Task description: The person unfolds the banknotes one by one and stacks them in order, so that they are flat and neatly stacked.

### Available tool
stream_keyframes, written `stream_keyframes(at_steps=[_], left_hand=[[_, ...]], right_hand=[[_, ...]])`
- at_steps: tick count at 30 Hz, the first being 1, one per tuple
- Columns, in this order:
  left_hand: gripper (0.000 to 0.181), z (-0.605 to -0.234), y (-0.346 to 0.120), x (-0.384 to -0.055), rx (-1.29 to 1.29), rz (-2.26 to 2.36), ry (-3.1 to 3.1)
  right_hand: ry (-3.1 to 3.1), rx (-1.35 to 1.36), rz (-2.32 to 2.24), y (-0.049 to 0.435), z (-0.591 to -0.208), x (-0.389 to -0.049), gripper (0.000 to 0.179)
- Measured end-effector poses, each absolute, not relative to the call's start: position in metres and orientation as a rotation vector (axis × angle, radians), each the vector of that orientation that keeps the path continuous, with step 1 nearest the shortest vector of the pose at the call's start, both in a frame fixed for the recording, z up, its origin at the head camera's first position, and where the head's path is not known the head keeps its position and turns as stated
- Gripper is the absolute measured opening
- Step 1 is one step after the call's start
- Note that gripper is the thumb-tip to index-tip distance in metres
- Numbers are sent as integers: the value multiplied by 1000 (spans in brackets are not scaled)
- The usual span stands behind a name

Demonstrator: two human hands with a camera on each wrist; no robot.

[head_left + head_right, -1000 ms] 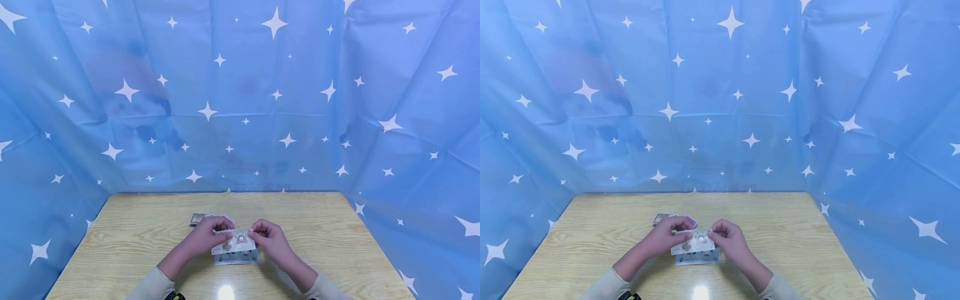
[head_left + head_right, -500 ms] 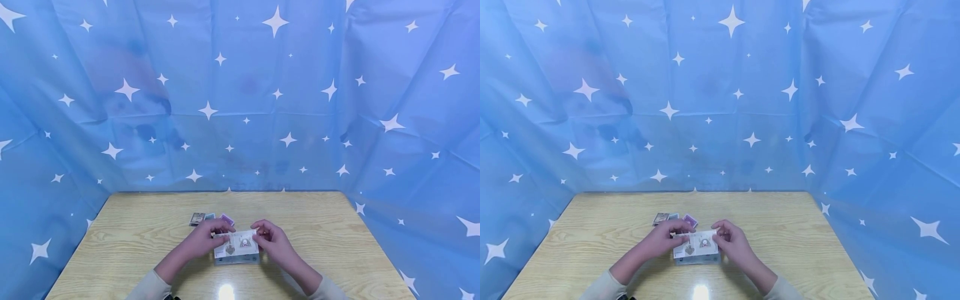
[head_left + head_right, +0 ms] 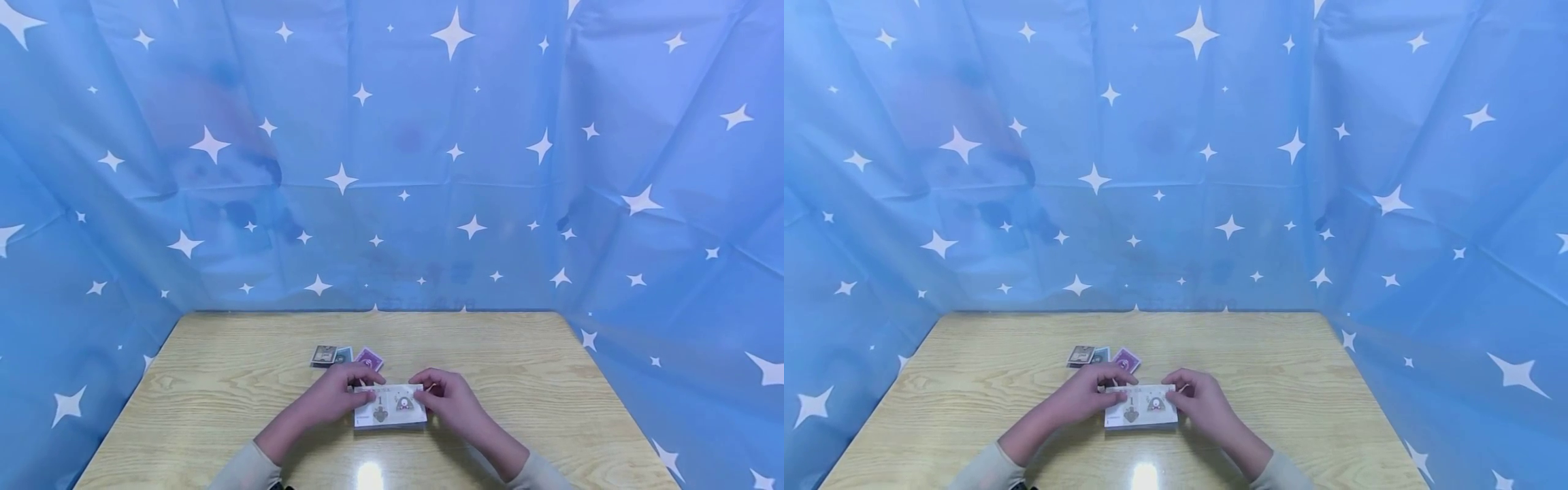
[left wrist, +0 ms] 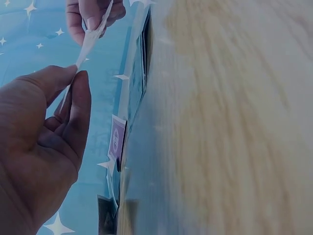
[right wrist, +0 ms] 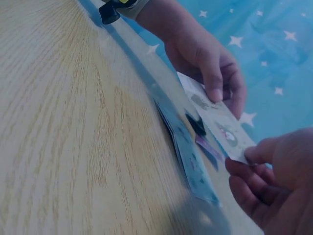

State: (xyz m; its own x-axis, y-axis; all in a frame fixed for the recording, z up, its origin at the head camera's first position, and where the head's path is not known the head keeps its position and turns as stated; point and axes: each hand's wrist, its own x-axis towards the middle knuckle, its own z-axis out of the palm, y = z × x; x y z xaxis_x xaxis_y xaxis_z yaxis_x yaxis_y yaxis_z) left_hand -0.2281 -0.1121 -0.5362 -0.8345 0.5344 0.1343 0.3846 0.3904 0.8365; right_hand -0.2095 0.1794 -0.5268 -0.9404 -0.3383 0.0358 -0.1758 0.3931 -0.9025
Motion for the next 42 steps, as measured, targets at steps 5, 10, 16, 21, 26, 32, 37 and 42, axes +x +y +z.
stream_keyframes(at_steps=[5,10,16,21,26,32,37,42], left_hand=[[28,-540,-114,-230,783,1391,2507],[27,-541,-114,-231,787,1349,2525],[28,-540,-112,-230,779,1288,2556],[27,-538,-111,-229,761,1269,2575],[27,-536,-109,-228,768,1233,2588],[26,-538,-109,-229,793,1148,2634],[26,-541,-108,-231,798,1091,2660],[25,-541,-106,-230,823,1065,2676]], right_hand=[[2538,-457,-1557,181,-531,-210,18],[2615,-493,-1479,181,-539,-210,18],[2683,-508,-1421,177,-541,-210,19],[2724,-535,-1391,175,-542,-211,20],[2742,-549,-1361,175,-544,-211,20],[2762,-564,-1313,174,-546,-211,20],[2792,-579,-1289,173,-548,-211,20],[2822,-612,-1243,172,-549,-209,20]])
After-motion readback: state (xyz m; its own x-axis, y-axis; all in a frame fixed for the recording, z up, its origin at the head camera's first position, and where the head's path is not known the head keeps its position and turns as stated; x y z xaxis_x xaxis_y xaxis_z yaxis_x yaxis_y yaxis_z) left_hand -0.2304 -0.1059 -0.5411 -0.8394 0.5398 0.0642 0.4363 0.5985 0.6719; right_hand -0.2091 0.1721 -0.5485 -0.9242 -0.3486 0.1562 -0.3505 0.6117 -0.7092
